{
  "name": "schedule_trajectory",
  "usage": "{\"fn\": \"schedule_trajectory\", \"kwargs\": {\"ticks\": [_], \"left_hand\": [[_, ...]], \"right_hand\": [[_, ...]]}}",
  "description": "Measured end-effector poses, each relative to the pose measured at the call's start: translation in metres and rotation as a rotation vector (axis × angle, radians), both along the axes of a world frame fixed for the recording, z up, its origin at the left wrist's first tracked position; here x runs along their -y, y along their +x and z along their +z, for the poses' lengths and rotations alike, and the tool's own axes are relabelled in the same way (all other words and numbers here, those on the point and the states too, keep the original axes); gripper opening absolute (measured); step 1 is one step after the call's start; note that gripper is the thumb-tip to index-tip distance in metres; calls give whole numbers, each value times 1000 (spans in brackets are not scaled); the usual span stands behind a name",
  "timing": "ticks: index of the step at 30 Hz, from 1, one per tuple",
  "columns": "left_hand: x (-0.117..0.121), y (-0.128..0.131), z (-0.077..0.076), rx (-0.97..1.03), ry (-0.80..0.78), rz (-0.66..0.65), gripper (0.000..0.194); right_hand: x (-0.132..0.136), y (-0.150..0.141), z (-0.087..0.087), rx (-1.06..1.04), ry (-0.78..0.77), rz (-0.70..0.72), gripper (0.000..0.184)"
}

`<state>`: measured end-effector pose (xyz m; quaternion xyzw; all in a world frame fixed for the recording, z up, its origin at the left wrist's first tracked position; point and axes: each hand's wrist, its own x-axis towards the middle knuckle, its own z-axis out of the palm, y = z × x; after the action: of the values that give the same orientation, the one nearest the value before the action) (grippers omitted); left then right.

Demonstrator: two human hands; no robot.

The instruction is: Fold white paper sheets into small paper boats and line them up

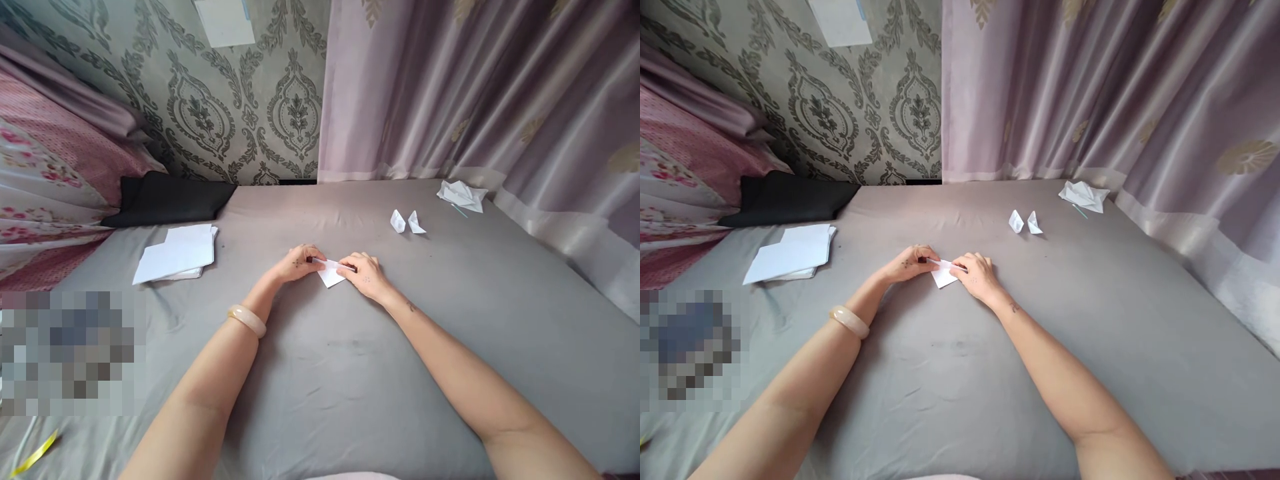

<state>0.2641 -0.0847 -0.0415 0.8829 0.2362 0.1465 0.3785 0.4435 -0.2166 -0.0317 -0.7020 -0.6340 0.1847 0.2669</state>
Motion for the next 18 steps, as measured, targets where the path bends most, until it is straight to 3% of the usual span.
{"fn": "schedule_trajectory", "kwargs": {"ticks": [6,18], "left_hand": [[-3,-1,-4,1,139,-40,22],[7,-9,12,-70,461,-185,32]], "right_hand": [[1,2,-7,44,76,42,13],[10,-2,-4,281,198,179,22]]}}
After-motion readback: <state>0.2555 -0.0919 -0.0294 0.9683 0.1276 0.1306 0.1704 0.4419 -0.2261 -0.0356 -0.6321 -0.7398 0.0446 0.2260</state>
